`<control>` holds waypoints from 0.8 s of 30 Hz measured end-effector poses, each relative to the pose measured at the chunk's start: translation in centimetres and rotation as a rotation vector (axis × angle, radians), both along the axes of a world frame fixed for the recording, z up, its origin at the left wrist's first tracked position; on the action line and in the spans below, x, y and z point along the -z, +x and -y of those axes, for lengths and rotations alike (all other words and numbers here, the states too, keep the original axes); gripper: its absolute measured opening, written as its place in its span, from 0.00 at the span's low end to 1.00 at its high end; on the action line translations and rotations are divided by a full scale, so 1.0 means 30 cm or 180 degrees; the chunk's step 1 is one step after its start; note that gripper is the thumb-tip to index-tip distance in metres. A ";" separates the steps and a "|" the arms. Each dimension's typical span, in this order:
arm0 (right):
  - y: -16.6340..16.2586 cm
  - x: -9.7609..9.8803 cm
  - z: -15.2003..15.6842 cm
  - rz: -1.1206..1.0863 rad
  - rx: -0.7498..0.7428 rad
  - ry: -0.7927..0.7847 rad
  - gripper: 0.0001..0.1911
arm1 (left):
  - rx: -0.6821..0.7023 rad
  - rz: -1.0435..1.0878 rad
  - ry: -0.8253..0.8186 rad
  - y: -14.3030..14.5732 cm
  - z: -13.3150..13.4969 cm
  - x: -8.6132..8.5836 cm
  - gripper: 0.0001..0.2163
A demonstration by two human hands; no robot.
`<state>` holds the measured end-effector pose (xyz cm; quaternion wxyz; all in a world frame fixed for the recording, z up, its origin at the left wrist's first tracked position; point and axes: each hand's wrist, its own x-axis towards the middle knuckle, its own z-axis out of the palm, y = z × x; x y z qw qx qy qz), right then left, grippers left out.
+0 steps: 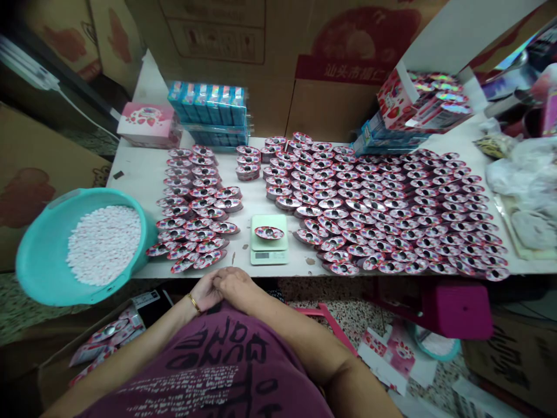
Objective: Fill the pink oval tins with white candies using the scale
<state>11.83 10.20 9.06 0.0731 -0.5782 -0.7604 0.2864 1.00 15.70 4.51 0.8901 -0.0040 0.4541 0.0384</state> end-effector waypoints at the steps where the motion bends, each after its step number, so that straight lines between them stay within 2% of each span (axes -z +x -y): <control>1: 0.001 0.000 0.002 0.0029 0.0020 0.0002 0.06 | 0.0000 0.0004 0.0012 0.006 -0.002 -0.003 0.06; 3: 0.008 0.004 0.006 0.0020 0.0076 0.0103 0.06 | -0.0007 -0.0002 0.0030 0.018 -0.007 -0.008 0.07; 6: 0.065 0.018 0.006 -0.0012 0.0216 0.0515 0.08 | -0.0072 -0.0150 0.0197 0.030 -0.016 -0.009 0.06; 9: 0.199 0.041 -0.014 0.0391 0.0907 0.0785 0.16 | 0.0081 -0.0212 0.0417 0.028 -0.024 -0.003 0.04; 11: 0.310 0.064 -0.036 0.0665 0.1299 0.0641 0.22 | 0.0241 -0.0129 0.0522 0.027 -0.025 -0.001 0.07; 13: 0.408 0.087 -0.054 0.0608 0.1431 0.0351 0.24 | 0.0367 -0.0145 0.0713 0.036 -0.024 -0.008 0.10; 15: 0.469 0.103 -0.059 0.0085 0.1746 0.0165 0.23 | 0.0566 -0.0326 0.1042 0.059 -0.025 -0.024 0.15; 17: 0.477 0.109 -0.049 -0.0962 0.2357 0.0003 0.23 | 0.0829 -0.0523 0.1458 0.089 -0.027 -0.047 0.19; 19: 0.437 0.108 -0.028 -0.2256 0.2898 -0.0407 0.24 | 0.1048 -0.0515 0.1799 0.118 -0.031 -0.070 0.21; 21: 0.369 0.107 -0.009 -0.3314 0.3165 -0.0943 0.25 | 0.1193 -0.0343 0.1999 0.138 -0.034 -0.086 0.21; 24: 0.280 0.114 0.002 -0.4151 0.3419 -0.1271 0.22 | 0.1326 -0.0241 0.2105 0.149 -0.037 -0.102 0.18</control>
